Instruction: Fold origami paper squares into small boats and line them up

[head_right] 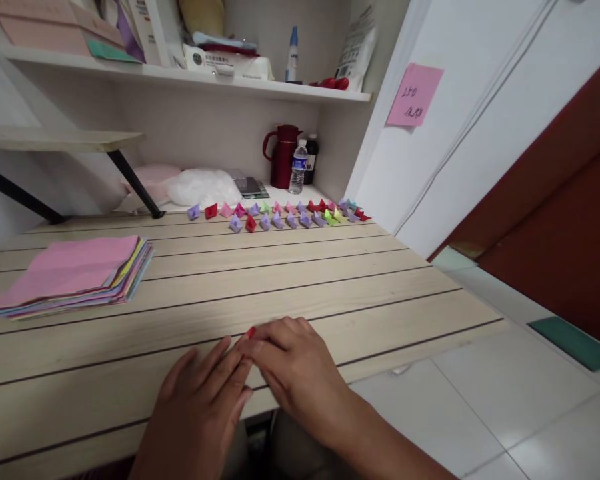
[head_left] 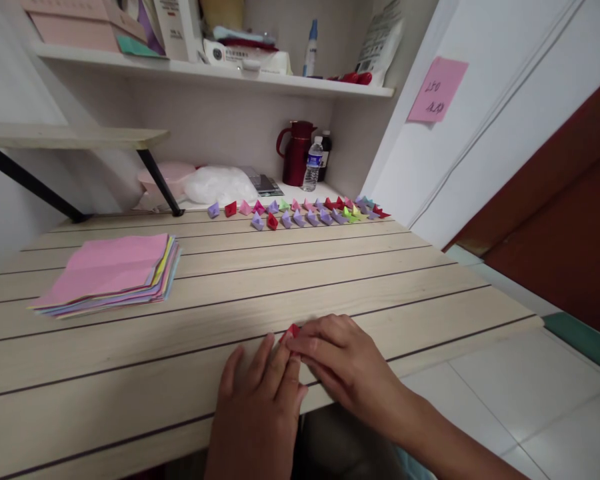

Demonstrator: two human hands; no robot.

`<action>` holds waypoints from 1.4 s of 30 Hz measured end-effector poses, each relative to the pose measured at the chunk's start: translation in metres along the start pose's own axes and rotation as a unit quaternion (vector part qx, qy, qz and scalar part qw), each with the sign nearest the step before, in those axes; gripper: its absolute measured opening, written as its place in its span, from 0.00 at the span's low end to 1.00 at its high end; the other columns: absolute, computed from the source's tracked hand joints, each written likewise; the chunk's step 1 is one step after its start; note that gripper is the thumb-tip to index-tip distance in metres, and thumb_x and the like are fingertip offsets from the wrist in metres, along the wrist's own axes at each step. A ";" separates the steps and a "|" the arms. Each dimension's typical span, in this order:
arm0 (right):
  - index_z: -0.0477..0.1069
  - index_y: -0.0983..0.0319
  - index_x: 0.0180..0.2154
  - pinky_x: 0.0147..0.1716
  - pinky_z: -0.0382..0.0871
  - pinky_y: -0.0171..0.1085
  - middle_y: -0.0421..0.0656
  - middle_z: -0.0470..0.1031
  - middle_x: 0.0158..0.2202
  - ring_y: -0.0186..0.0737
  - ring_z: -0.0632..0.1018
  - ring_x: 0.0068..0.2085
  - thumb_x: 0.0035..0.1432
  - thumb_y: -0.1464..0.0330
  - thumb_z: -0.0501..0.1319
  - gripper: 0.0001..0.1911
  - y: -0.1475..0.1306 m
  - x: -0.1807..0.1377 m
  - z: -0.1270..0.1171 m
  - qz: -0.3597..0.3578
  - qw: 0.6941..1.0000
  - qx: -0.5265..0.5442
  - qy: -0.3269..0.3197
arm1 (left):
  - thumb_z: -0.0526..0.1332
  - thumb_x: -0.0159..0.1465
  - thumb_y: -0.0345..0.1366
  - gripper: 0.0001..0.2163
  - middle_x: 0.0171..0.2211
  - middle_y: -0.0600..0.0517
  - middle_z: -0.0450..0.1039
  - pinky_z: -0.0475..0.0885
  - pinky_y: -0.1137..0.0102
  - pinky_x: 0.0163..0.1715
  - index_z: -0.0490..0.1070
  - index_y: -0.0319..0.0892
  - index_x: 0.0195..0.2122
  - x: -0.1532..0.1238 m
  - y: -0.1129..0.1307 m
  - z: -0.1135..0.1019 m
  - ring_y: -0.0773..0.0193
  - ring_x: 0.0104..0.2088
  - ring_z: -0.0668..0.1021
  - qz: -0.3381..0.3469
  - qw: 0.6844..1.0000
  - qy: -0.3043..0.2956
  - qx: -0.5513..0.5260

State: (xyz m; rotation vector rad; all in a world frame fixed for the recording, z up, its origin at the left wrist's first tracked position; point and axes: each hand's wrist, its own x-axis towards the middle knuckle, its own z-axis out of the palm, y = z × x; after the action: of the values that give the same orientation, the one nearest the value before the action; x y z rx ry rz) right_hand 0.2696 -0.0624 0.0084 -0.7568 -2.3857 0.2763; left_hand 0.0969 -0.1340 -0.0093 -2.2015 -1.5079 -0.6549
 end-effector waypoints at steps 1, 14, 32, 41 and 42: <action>0.73 0.54 0.50 0.43 0.68 0.43 0.43 0.78 0.46 0.43 0.76 0.44 0.65 0.73 0.59 0.15 0.001 0.000 0.001 -0.007 1.000 -0.007 0.007 | 0.47 0.72 0.36 0.17 0.53 0.57 0.78 0.59 0.55 0.51 0.76 0.47 0.48 0.001 0.000 -0.001 0.58 0.52 0.78 -0.002 1.000 -0.004 0.003; 0.77 0.58 0.39 0.45 0.71 0.43 0.43 0.81 0.43 0.43 0.78 0.43 0.62 0.79 0.58 0.13 0.008 0.003 0.001 0.023 1.000 0.002 0.013 | 0.54 0.65 0.25 0.14 0.49 0.48 0.80 0.64 0.66 0.54 0.72 0.38 0.49 -0.010 -0.017 -0.008 0.63 0.51 0.77 0.004 0.990 0.095 -0.103; 0.66 0.56 0.60 0.55 0.67 0.50 0.44 0.75 0.57 0.46 0.73 0.56 0.67 0.72 0.57 0.21 -0.008 -0.015 -0.010 0.055 0.998 -0.015 -0.039 | 0.49 0.59 0.21 0.27 0.59 0.47 0.71 0.54 0.45 0.57 0.70 0.40 0.58 -0.010 0.012 0.001 0.50 0.55 0.75 -0.002 0.994 -0.061 0.091; 0.69 0.61 0.54 0.59 0.61 0.57 0.48 0.73 0.59 0.55 0.69 0.60 0.59 0.46 0.60 0.31 -0.013 -0.032 -0.005 -0.022 0.997 -0.059 -0.042 | 0.47 0.60 0.21 0.25 0.47 0.57 0.81 0.63 0.64 0.55 0.70 0.50 0.52 -0.039 -0.012 0.007 0.66 0.51 0.78 -0.002 0.986 0.060 -0.153; 0.70 0.61 0.50 0.58 0.63 0.57 0.48 0.73 0.59 0.55 0.69 0.60 0.60 0.48 0.61 0.28 -0.014 -0.035 0.001 -0.023 0.997 -0.072 -0.026 | 0.47 0.60 0.21 0.24 0.45 0.57 0.82 0.65 0.66 0.54 0.70 0.50 0.51 -0.043 -0.011 0.006 0.67 0.49 0.79 -0.011 0.981 0.068 -0.183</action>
State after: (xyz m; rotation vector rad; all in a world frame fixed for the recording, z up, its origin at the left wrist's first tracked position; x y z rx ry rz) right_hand 0.2858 -0.0944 -0.0045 -0.7673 -2.4901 0.1079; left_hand 0.0738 -0.1597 -0.0384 -2.3427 -1.4350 -1.1461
